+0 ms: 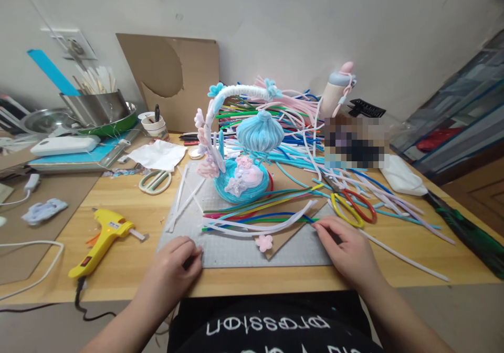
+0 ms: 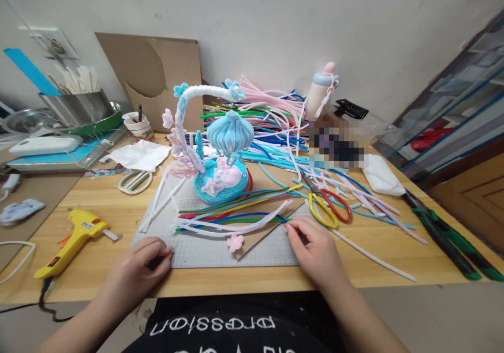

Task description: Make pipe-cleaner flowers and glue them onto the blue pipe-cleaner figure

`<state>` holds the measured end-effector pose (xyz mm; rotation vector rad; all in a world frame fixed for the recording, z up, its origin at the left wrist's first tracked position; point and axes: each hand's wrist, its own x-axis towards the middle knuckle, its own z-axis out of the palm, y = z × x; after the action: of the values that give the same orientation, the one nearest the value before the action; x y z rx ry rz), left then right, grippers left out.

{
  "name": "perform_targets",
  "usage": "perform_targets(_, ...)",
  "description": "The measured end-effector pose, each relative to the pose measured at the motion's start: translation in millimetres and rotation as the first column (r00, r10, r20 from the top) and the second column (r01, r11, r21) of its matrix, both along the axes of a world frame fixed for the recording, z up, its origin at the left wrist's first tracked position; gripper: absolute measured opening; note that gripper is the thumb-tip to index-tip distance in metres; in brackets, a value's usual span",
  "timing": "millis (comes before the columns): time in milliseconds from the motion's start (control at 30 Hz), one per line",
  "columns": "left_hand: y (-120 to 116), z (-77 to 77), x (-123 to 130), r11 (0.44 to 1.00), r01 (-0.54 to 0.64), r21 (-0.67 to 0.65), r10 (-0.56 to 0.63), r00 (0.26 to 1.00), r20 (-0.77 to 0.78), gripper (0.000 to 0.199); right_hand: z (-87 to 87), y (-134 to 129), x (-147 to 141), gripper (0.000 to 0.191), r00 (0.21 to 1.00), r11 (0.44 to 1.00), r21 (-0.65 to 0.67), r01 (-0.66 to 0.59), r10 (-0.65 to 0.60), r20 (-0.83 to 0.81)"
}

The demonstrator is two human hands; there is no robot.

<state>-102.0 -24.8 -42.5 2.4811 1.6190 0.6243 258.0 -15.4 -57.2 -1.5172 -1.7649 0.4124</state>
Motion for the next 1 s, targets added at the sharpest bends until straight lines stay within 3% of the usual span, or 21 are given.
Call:
perform_targets(233, -1.7, -4.4, -5.1, 0.995, 0.094, 0.042, -0.096, 0.995, 0.037, 0.027, -3.3, 0.3, 2.7, 0.013, 1.000, 1.000, 0.023, -0.010, 0.010, 0.007)
perform_targets(467, 1.4, -2.9, 0.2, 1.000, 0.007, 0.026, -0.007, 1.000, 0.021, 0.029, -4.9, 0.3, 1.5, 0.012, 1.000, 1.000, 0.020, -0.008, 0.008, 0.018)
perform_targets(667, -4.0, 1.3, 0.3, 0.997, 0.070, 0.013, -0.069, 0.994, -0.080, 0.024, -5.9, 0.7, 1.2, 0.012, 1.000, 1.000, 0.030, -0.001, 0.000, 0.016)
perform_targets(1000, -14.5, 2.8, 2.5, 0.989, 0.130, 0.065, -0.129, 0.992, -0.009, 0.012, -4.1, 1.0, 0.6, 0.014, 1.000, 1.000, -0.009, -0.004, 0.004, 0.009)
